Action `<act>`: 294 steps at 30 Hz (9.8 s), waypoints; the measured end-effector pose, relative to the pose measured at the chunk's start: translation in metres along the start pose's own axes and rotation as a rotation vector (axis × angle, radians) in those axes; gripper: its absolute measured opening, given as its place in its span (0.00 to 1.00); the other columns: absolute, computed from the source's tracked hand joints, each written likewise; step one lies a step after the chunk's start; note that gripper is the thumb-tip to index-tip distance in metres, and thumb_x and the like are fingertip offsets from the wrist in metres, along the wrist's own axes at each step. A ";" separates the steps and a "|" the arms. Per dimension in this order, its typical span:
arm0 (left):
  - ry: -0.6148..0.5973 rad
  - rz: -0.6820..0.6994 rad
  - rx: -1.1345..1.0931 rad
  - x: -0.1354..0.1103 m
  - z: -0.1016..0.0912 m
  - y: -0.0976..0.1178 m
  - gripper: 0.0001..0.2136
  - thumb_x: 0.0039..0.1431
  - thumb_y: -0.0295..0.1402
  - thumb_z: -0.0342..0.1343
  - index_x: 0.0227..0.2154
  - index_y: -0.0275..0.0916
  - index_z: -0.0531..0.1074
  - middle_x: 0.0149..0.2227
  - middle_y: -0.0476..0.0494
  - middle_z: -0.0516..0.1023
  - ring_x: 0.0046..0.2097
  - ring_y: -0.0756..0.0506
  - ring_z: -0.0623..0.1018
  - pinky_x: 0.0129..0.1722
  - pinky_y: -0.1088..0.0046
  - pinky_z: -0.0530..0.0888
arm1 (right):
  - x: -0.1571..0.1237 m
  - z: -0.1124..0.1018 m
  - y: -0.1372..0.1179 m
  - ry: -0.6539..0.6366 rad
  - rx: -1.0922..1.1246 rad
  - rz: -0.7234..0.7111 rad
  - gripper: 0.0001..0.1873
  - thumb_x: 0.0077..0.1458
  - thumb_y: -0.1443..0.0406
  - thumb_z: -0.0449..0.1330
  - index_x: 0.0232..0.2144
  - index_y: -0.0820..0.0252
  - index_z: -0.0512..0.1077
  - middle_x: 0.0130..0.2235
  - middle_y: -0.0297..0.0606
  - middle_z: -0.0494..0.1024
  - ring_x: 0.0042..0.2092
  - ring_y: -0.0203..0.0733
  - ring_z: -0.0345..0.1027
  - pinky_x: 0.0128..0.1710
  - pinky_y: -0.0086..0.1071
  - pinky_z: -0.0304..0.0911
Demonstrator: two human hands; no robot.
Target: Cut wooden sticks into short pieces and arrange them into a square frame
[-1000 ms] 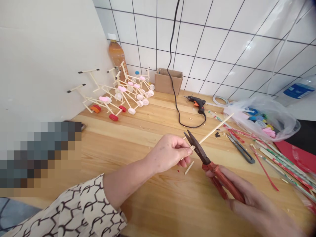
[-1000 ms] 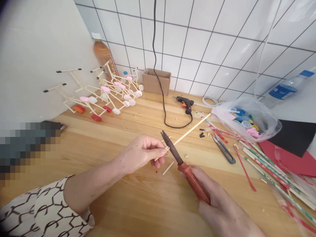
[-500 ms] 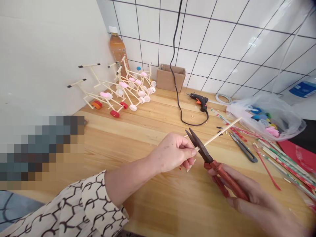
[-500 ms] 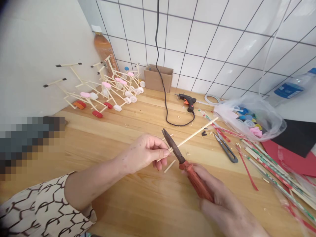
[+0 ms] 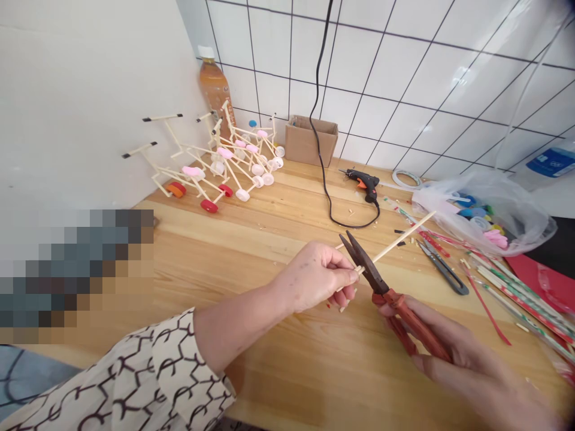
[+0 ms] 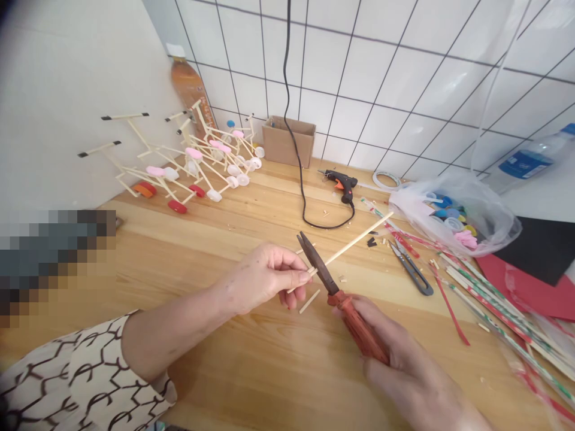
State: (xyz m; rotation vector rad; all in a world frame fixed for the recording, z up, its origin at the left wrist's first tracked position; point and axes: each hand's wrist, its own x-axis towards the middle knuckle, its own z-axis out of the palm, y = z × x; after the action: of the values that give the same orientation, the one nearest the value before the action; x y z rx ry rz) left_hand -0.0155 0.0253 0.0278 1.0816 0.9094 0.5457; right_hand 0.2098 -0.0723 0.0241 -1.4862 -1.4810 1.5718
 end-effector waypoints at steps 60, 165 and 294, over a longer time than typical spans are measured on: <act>0.026 -0.065 0.055 0.012 -0.002 0.000 0.09 0.53 0.21 0.53 0.18 0.31 0.69 0.14 0.51 0.69 0.14 0.56 0.66 0.16 0.81 0.65 | 0.016 0.004 -0.017 0.025 -0.307 0.069 0.32 0.53 0.55 0.57 0.58 0.53 0.55 0.62 0.42 0.57 0.61 0.53 0.51 0.59 0.45 0.49; -0.022 0.044 -0.020 0.015 -0.001 -0.018 0.07 0.45 0.29 0.61 0.18 0.31 0.72 0.18 0.50 0.71 0.21 0.55 0.66 0.26 0.77 0.63 | 0.032 -0.024 0.008 0.433 -1.252 0.021 0.16 0.55 0.54 0.49 0.33 0.61 0.65 0.34 0.46 0.73 0.37 0.50 0.68 0.34 0.37 0.61; 0.052 0.091 -0.016 0.015 -0.007 -0.014 0.05 0.47 0.28 0.59 0.21 0.31 0.72 0.19 0.49 0.73 0.21 0.55 0.71 0.24 0.79 0.68 | 0.049 0.010 -0.030 0.207 -0.932 -0.259 0.17 0.63 0.58 0.39 0.30 0.57 0.62 0.26 0.34 0.69 0.28 0.39 0.64 0.29 0.32 0.59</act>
State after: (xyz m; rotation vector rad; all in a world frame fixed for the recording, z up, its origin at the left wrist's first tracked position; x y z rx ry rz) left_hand -0.0145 0.0346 0.0081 1.1027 0.9030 0.6585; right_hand 0.1782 -0.0238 0.0323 -1.7269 -2.3022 0.5286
